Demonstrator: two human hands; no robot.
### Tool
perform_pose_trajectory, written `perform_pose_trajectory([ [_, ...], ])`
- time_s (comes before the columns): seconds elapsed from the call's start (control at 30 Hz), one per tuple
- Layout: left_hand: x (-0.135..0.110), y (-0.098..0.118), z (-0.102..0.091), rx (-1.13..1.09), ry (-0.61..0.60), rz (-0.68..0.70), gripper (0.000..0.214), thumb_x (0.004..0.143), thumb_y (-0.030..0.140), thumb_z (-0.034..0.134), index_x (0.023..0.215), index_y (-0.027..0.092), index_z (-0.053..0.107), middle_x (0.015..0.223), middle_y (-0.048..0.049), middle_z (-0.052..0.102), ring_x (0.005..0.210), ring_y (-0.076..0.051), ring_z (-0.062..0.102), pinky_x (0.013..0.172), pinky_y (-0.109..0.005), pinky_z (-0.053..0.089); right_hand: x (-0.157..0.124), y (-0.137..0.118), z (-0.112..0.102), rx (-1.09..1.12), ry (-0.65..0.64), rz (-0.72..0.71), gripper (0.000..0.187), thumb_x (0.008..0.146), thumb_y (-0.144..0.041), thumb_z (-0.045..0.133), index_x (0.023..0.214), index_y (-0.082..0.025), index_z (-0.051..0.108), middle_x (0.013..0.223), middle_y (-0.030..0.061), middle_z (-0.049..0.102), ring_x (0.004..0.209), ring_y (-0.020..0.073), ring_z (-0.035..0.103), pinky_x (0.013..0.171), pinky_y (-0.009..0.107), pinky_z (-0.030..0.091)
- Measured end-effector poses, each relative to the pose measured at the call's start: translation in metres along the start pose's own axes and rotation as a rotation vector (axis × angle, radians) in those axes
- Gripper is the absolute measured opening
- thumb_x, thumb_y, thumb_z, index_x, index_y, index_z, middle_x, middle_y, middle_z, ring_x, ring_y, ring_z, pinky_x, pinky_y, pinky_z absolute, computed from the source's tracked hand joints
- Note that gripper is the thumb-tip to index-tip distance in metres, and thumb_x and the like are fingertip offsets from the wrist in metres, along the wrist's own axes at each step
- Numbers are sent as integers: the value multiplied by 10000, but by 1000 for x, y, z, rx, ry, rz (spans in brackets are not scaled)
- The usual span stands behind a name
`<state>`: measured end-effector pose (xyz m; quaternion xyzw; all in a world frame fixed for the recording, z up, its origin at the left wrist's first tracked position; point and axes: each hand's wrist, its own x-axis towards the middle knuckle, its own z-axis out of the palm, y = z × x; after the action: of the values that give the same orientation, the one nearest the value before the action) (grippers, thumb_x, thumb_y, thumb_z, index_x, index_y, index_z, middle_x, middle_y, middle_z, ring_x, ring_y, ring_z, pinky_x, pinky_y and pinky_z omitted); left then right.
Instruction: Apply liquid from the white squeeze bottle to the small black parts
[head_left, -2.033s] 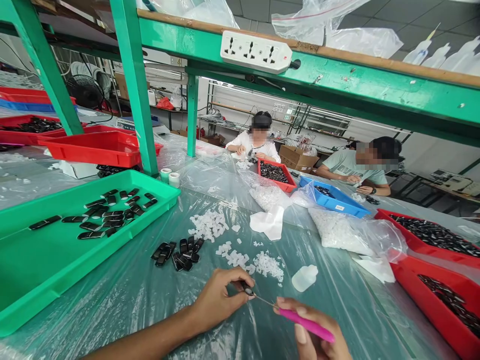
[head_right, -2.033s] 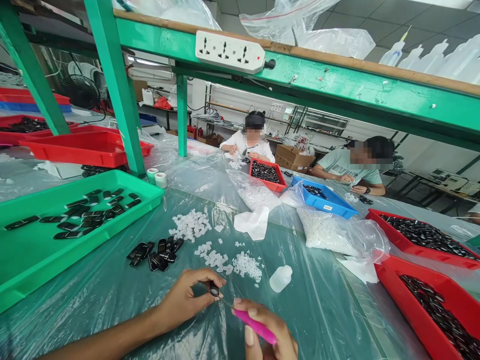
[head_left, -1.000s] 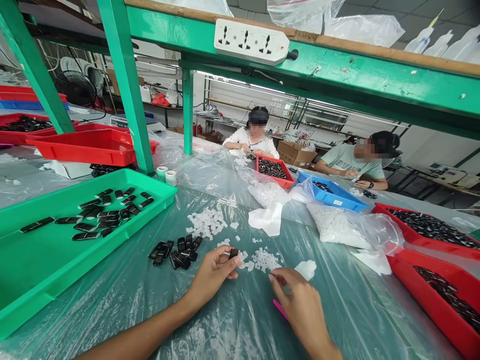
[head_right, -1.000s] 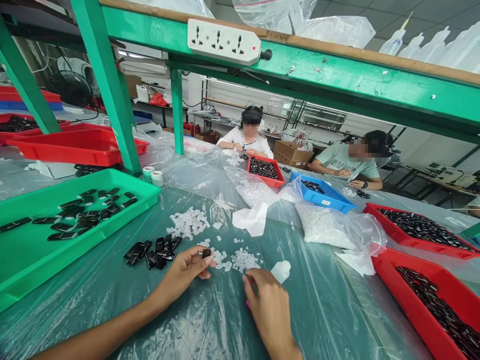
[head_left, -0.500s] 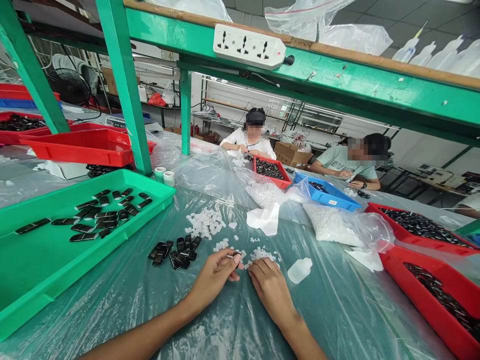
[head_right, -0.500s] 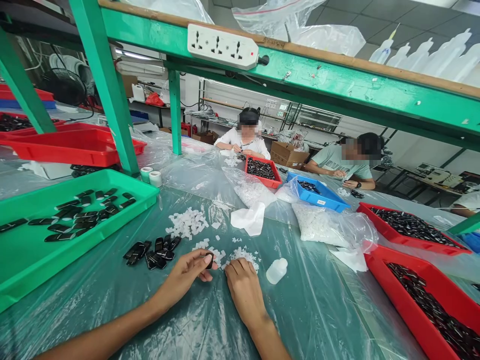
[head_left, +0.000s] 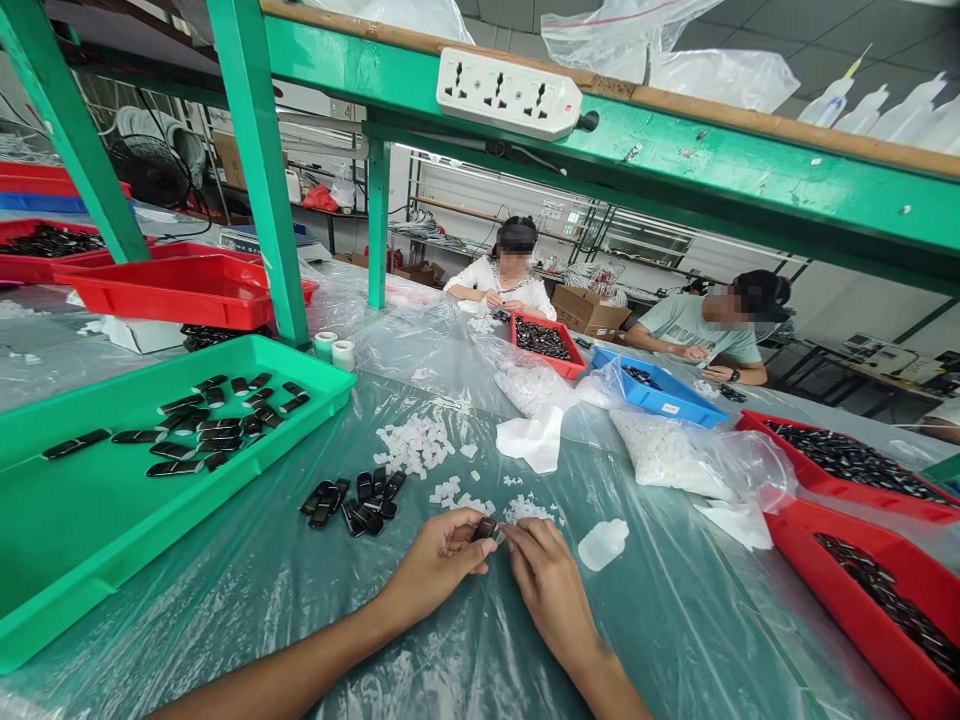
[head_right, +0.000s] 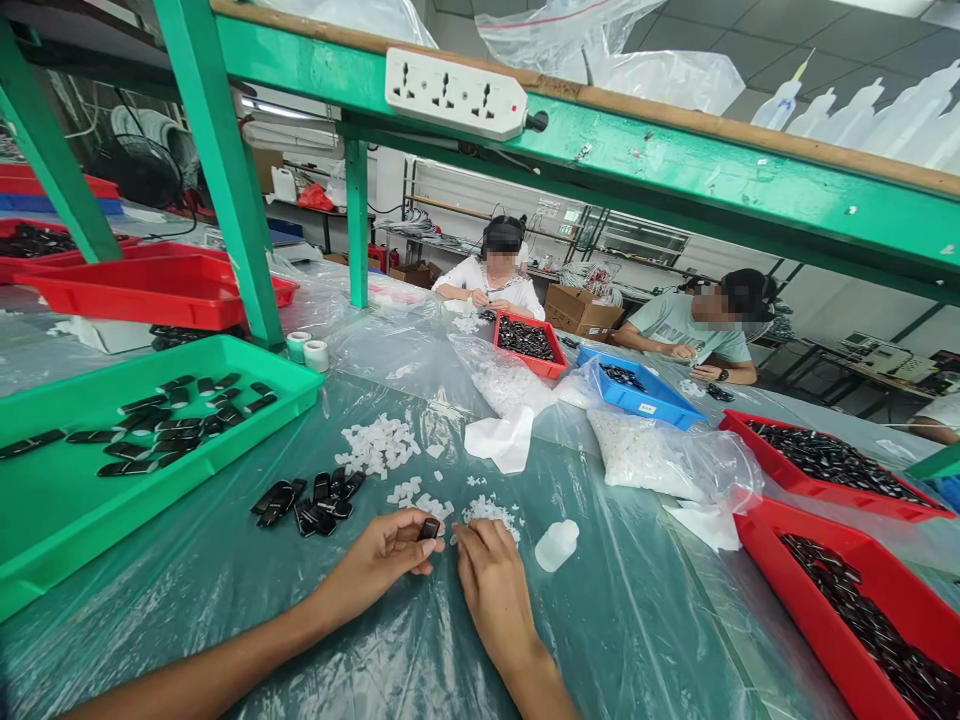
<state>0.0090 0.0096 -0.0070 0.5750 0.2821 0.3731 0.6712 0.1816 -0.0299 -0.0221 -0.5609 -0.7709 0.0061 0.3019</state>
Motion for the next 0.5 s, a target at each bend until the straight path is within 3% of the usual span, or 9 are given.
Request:
perform_pose_trajectory([
  [0.17, -1, -4, 1, 27, -97, -44, 356, 771, 436, 606, 904, 107, 621, 778, -66, 622, 633, -142, 563, 622, -259, 474, -6, -7, -5, 451, 257, 269, 205, 872, -254, 473, 981, -195, 636, 984, 75, 622, 939, 203, 574, 819, 357, 478],
  [0.27, -2, -6, 2, 56, -174, -50, 367, 788, 448, 581, 902, 103, 627, 762, -62, 613, 616, -136, 551, 601, -247, 463, -10, -12, -5, 612, 307, 378, 195, 818, -292, 564, 934, -189, 681, 969, 77, 660, 913, 214, 608, 808, 360, 497],
  [0.5, -4, -3, 3, 105, -217, -5, 372, 824, 463, 526, 876, 109, 628, 741, -52, 590, 621, -135, 537, 596, -230, 442, -12, -20, -1, 669, 261, 330, 170, 787, -266, 611, 918, -229, 713, 916, 64, 689, 865, 210, 632, 786, 370, 513],
])
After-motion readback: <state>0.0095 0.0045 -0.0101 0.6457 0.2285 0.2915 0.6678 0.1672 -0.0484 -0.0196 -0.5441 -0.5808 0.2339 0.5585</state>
